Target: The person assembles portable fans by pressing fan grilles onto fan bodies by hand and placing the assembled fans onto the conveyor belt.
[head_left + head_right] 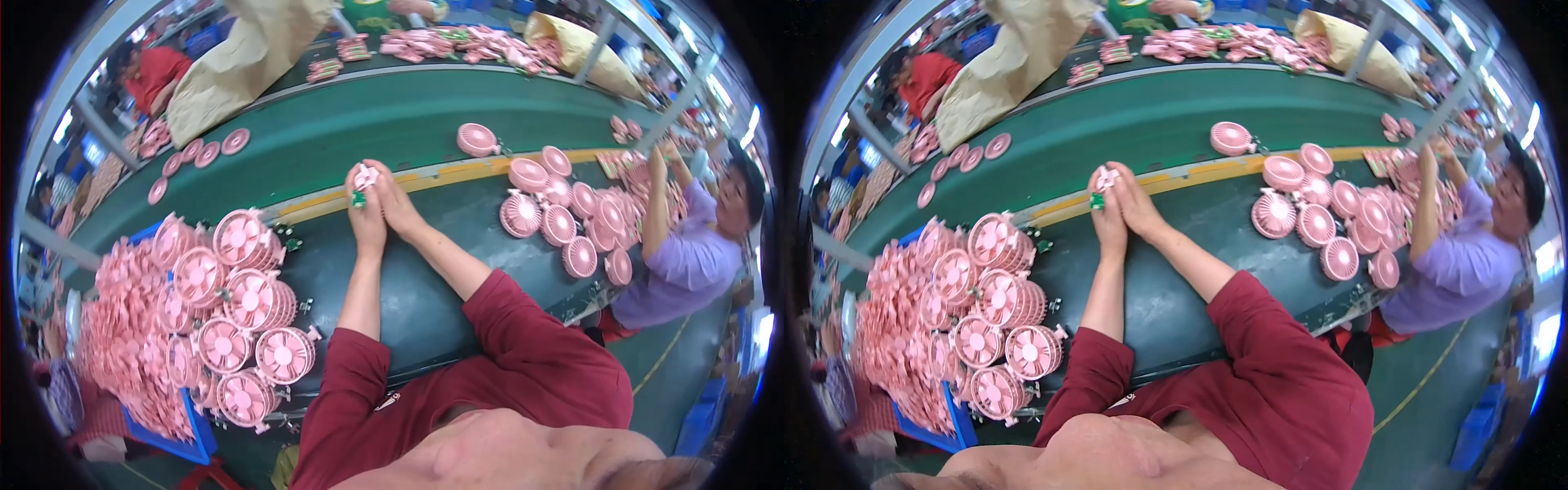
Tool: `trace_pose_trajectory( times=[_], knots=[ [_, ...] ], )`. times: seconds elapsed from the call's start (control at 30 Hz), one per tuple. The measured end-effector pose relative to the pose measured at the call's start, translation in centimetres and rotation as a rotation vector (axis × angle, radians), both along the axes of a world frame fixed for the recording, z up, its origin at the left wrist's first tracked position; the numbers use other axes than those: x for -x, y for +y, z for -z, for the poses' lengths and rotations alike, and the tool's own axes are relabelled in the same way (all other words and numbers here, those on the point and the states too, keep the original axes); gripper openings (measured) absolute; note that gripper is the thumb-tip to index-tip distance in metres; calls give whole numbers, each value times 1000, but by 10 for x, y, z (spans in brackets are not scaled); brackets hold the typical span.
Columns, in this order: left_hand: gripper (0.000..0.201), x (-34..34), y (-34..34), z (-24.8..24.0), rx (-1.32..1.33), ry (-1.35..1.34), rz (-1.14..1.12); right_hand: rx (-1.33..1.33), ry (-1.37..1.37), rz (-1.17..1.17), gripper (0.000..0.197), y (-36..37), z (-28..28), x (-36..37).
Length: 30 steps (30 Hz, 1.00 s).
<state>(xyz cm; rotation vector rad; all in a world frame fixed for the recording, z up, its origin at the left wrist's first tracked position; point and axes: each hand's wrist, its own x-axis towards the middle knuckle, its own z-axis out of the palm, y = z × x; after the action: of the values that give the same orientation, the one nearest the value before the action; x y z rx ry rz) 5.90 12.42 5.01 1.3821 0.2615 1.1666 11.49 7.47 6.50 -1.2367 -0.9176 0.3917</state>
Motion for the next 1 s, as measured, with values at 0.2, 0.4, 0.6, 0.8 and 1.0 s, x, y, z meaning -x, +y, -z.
trace_pose_trajectory(
  times=[0.2, 0.4, 0.6, 0.8, 1.0],
  knots=[
    [42, -14, 7, 0, 22, 39, -4, -19, 34, 109, 46, 11, -2, -7],
    [43, -12, 21, -8, 471, -168, 230, 74, -673, 120, 66, 2, 0, -24],
    [40, -9, 20, -6, 191, -78, 33, -27, -266, 55, 60, 22, 17, -7],
    [42, -11, 42, 10, 104, -21, 0, -104, -151, 35, 52, 31, 12, -6],
    [51, -31, 24, 13, -20, 142, -46, 113, -518, 188, 45, 16, -15, -61]
  ],
)
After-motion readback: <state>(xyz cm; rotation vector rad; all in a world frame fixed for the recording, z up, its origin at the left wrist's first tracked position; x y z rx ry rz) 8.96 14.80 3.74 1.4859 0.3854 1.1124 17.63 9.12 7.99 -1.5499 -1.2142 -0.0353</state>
